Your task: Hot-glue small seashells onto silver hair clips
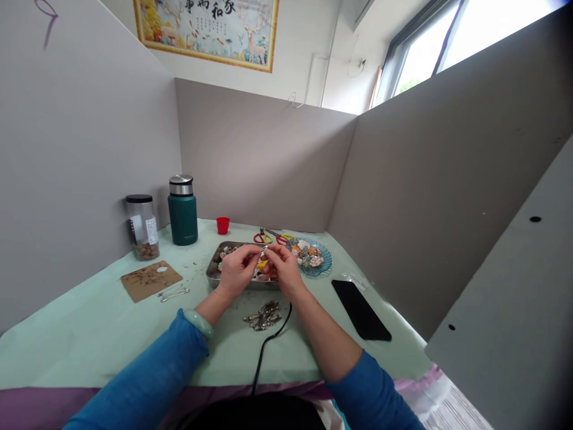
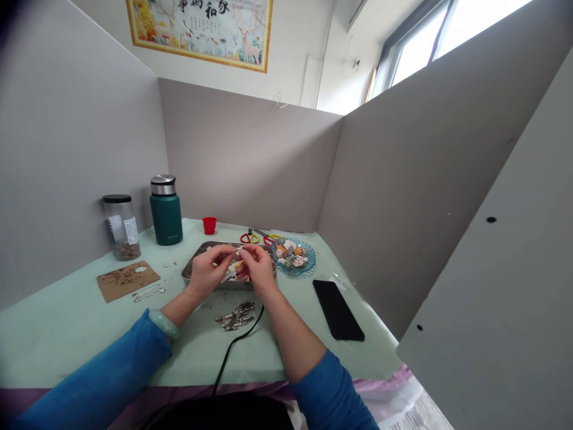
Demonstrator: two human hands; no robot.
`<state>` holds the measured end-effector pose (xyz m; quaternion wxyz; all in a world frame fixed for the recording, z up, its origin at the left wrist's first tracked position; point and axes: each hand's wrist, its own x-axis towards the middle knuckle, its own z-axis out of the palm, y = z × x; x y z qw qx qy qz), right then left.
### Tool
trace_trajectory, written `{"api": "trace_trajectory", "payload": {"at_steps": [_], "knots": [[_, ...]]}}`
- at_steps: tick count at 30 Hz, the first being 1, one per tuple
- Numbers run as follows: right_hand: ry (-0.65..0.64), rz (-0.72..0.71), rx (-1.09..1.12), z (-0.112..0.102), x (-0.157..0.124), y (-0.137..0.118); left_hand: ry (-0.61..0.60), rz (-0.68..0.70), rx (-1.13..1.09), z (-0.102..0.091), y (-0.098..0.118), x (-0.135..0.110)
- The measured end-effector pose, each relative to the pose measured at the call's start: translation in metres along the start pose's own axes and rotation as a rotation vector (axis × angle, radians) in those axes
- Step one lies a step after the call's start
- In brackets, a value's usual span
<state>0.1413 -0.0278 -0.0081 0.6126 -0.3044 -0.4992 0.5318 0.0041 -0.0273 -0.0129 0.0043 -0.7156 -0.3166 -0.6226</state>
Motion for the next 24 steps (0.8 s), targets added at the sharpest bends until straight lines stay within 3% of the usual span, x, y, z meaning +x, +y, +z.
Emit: {"api": "trace_trajectory", "payload": {"at_steps": [24], "knots": [[0.017, -0.011, -0.029, 0.0013, -0.0001, 0.0000, -0.034, 0.028, -0.005, 0.0008, -0.0056, -0.0021]]}}
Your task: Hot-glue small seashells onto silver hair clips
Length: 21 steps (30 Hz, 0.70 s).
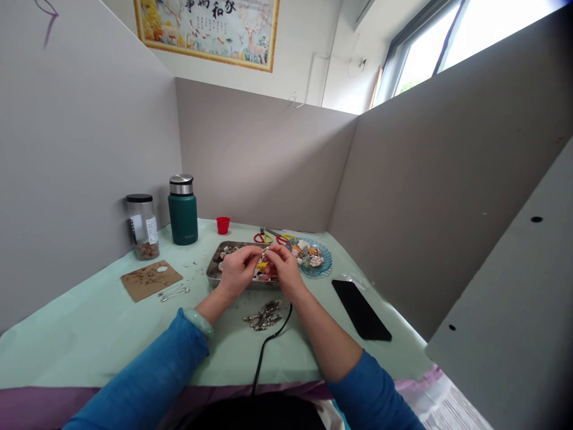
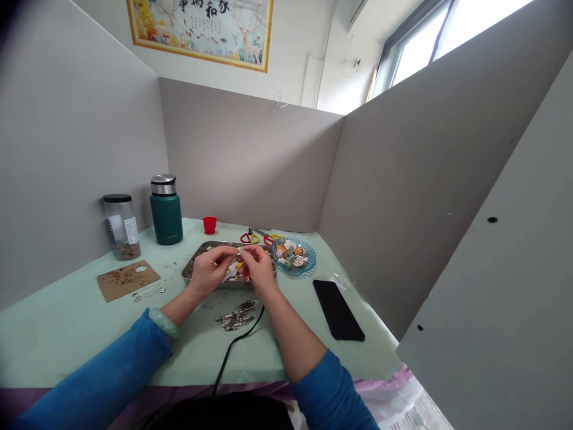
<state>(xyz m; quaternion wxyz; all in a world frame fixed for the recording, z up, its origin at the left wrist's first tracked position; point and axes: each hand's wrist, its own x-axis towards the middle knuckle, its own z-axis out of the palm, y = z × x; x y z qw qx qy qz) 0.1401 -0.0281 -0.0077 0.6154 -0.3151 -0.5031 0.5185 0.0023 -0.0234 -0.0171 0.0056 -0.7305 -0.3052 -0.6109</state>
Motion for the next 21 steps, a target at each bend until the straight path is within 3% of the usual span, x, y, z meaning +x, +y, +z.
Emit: {"api": "trace_trajectory", "payload": {"at_steps": [21], "knots": [[-0.001, 0.004, 0.005, -0.0008, 0.0013, 0.0017, -0.025, -0.036, -0.010, -0.0001, 0.0015, 0.0001]]}}
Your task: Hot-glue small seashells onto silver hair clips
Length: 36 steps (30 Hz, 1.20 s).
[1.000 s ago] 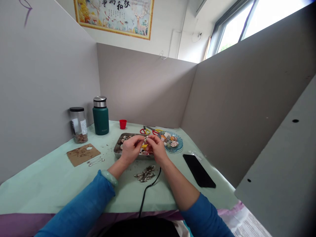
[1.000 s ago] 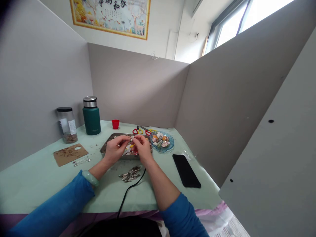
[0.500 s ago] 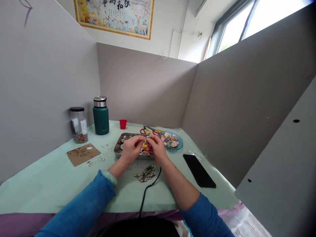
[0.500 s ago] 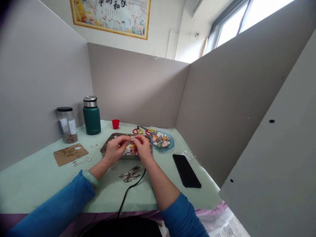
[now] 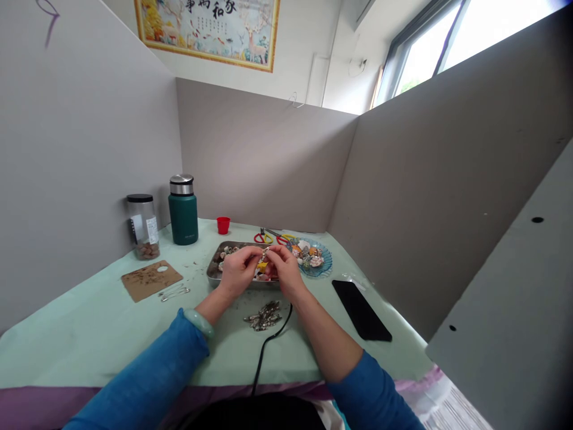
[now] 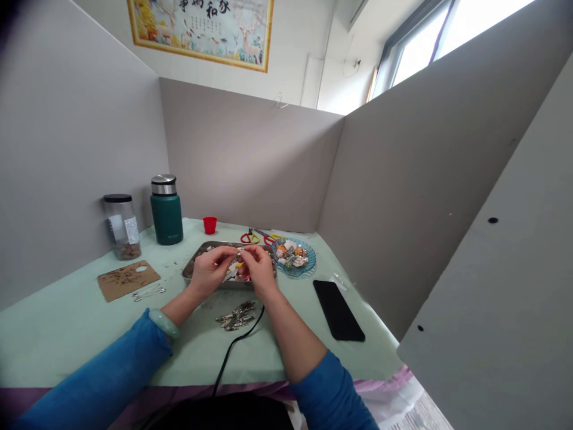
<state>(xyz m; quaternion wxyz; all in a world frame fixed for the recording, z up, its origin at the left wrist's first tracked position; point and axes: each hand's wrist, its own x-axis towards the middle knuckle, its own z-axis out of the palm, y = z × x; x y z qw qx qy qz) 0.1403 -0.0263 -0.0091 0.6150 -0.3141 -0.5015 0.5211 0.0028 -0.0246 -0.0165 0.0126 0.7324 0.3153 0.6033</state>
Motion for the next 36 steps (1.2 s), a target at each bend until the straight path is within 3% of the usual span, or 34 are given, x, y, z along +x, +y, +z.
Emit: {"api": "trace_trajectory", "payload": {"at_steps": [18, 28, 36], "knots": [[-0.017, 0.034, -0.005, -0.001, 0.000, -0.001, 0.072, -0.252, -0.024, 0.002, 0.000, 0.002], [0.034, 0.014, -0.032, -0.004, 0.001, 0.001, 0.045, -0.625, -0.409, 0.005, -0.002, 0.009], [0.010, -0.021, -0.128, -0.002, -0.001, 0.002, 0.033, -0.689, -0.501, 0.002, 0.003, 0.012]]}}
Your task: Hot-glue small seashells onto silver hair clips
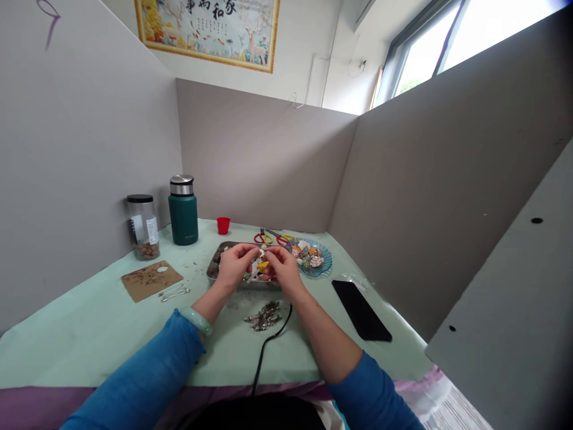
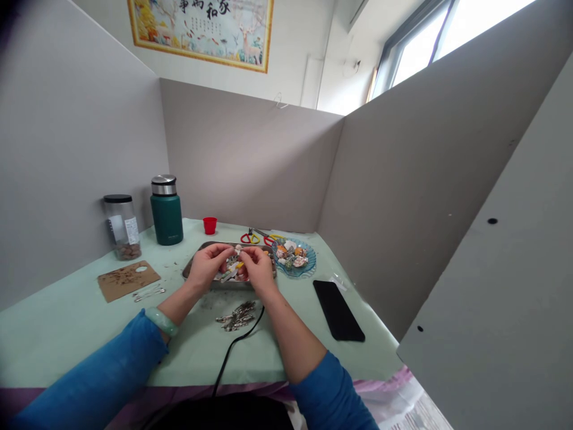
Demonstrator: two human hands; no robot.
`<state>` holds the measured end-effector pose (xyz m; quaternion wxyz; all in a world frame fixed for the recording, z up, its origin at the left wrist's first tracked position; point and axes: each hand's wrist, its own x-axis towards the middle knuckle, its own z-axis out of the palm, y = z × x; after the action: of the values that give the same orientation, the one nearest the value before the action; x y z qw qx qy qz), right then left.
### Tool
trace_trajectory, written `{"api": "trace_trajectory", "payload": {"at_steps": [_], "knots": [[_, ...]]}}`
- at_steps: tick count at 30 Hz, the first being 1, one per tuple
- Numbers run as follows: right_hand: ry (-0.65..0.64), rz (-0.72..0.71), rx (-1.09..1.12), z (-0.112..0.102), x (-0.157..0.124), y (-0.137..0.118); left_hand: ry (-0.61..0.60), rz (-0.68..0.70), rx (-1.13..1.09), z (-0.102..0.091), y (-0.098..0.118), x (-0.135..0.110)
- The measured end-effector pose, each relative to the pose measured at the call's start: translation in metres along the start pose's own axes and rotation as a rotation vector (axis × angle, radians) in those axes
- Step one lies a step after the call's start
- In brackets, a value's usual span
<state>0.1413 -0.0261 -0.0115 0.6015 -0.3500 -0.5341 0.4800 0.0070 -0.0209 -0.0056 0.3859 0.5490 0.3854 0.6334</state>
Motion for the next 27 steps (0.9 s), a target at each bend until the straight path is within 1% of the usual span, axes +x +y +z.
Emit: {"api": "trace_trajectory", "payload": {"at_steps": [11, 17, 24, 27], "knots": [[0.012, -0.045, -0.027, -0.0004, -0.0003, 0.0016, -0.032, -0.023, 0.000, 0.0010, -0.0010, -0.0004], [0.008, -0.046, -0.030, -0.0007, 0.0005, 0.0027, -0.056, -0.024, -0.034, 0.0017, -0.0021, 0.0000], [0.011, -0.024, -0.050, -0.0005, -0.0009, 0.0012, -0.095, -0.033, -0.062, 0.0028, 0.0018, -0.0022], [0.027, -0.039, -0.051, -0.0009, -0.0009, 0.0007, -0.090, -0.046, -0.072, 0.0018, 0.0024, -0.0018]]}}
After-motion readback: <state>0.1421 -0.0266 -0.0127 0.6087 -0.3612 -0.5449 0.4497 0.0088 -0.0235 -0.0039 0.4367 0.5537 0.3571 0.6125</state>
